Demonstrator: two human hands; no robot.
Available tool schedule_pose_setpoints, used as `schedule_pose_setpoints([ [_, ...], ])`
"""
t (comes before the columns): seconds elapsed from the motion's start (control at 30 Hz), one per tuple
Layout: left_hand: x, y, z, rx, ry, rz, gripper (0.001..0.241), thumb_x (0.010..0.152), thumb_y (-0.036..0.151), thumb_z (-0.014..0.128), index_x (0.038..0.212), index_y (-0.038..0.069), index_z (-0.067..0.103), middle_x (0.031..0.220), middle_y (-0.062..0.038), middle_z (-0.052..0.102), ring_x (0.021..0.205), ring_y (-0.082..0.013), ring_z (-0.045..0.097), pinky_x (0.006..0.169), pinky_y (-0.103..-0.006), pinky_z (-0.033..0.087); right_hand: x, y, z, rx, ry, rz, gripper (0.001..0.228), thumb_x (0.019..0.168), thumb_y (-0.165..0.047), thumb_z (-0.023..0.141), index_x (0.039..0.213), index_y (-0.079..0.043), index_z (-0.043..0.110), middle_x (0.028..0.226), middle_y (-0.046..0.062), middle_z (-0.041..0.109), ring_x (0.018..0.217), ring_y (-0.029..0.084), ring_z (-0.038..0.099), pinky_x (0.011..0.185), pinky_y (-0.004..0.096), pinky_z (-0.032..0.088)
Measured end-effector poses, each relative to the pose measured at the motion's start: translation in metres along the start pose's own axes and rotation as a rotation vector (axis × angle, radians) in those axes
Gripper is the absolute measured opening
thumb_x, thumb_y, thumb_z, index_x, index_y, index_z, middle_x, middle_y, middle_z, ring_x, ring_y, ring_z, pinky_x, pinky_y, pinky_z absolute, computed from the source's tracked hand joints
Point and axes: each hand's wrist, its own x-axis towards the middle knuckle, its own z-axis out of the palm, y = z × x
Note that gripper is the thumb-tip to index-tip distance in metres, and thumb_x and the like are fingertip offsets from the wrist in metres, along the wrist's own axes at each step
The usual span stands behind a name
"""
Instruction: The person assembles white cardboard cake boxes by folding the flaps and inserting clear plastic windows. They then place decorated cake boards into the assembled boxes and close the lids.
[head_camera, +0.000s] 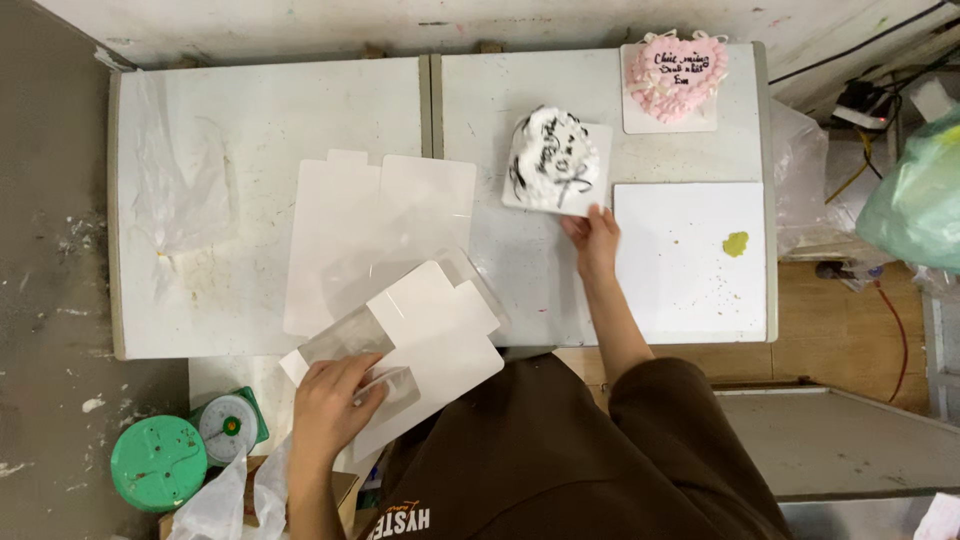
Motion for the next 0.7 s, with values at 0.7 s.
schedule_pose_setpoints([
  [0.7,0.236,0.083,0.148,0.457,0.012,0.744,0.043,0.084,0.004,0.069,0.126,0.012,0.068,0.137,-0.009,0.062,0.134,-0.0252,0.054,0.114,-0.0497,0.041,-0.179,-0.132,-0.235,-0.015,0.277,-0.272,0.024,0.110,-0.021,0.048,0.105,-0.003,0.062,0.092,0.007,0.069,0.074,0.014,0.066,0.062,0.029,0.055],
])
